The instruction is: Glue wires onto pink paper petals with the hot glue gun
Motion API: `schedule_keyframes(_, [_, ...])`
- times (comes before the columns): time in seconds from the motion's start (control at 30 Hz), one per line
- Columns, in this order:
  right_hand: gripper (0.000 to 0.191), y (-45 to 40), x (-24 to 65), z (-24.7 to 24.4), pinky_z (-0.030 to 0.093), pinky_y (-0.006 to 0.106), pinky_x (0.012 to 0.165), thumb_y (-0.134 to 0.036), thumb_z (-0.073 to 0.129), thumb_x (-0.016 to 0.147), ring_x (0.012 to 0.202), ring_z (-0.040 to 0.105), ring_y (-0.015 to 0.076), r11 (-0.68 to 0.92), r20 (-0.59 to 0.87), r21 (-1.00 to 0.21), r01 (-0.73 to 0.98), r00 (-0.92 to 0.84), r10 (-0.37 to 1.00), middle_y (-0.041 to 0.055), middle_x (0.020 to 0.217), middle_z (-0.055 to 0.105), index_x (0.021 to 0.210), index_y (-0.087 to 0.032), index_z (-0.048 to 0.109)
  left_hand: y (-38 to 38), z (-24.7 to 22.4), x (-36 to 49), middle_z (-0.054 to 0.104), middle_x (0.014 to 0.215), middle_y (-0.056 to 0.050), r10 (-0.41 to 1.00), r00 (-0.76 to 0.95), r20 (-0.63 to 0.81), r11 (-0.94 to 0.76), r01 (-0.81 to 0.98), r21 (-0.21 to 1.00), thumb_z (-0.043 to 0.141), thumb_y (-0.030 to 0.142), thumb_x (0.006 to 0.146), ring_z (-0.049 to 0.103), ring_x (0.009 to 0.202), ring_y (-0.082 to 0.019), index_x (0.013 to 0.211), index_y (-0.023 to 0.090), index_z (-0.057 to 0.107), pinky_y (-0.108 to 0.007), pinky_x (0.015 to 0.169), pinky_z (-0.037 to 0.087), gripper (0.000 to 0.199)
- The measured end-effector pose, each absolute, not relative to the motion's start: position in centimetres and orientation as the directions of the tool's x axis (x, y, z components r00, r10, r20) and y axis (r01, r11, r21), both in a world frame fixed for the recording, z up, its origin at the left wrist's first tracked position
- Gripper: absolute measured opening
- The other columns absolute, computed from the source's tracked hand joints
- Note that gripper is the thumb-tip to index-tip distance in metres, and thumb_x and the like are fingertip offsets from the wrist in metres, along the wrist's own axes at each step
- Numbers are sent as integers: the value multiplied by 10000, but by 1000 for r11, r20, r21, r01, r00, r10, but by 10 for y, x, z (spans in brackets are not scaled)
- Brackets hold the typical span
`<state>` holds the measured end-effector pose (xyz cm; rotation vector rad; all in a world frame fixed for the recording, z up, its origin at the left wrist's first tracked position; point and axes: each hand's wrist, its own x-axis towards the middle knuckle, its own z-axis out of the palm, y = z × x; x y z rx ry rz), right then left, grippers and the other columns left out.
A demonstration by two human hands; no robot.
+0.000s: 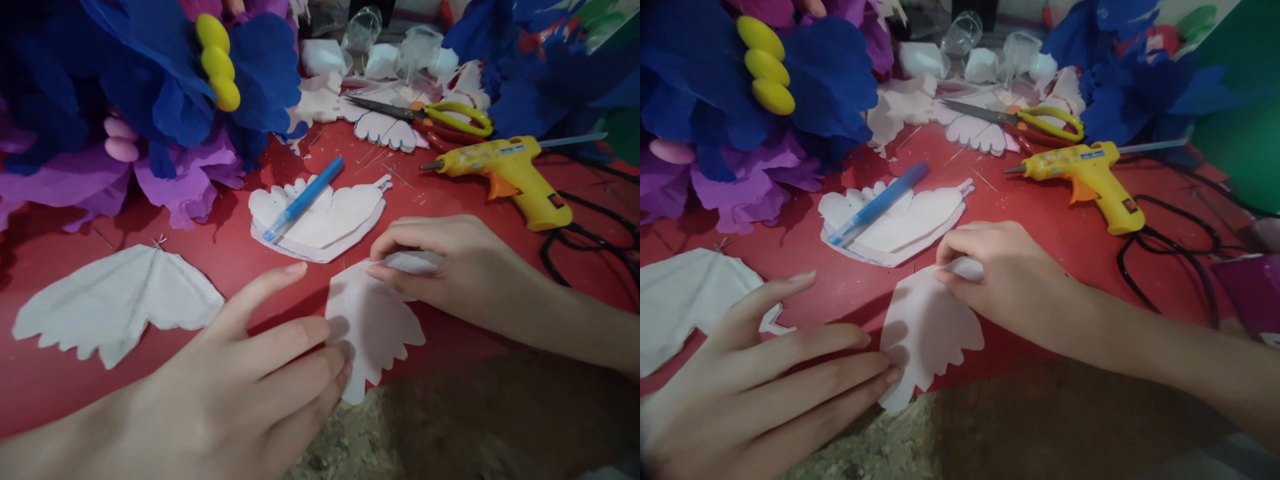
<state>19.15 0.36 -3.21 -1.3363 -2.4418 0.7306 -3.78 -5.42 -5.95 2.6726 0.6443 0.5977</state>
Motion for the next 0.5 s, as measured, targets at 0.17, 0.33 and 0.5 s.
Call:
schedule_keyframes(0.17, [149, 4, 191, -32, 359, 261, 547, -249, 531, 792, 606, 534, 126, 458, -3, -533, 712, -542, 840, -6, 662, 619, 665, -187, 577, -52, -58, -36, 676, 1033, 25, 442, 852, 282, -872, 333, 358, 447, 174, 888, 553, 1118, -163, 1000, 247, 627, -451, 1125, 262, 224])
schedule_keyframes(0.33, [141, 4, 192, -32, 360, 247, 529, -235, 539, 791, 586, 526, 113, 480, 14, -519, 707, -555, 832, -19, 644, 613, 665, -184, 579, -51, -58, -36, 673, 1032, 20, 427, 864, 266, -876, 322, 359, 424, 156, 894, 523, 1150, -160, 992, 242, 627, -469, 1138, 216, 241])
schedule_keyframes(0.5, [121, 3, 192, -34, 351, 225, 513, -200, 562, 779, 565, 517, 90, 532, 83, -502, 682, -574, 814, -30, 629, 609, 666, -164, 588, -51, -57, -35, 671, 1009, 20, 404, 884, 236, -885, 312, 345, 401, 167, 907, 517, 1145, -155, 1001, 233, 625, -453, 1133, 240, 252])
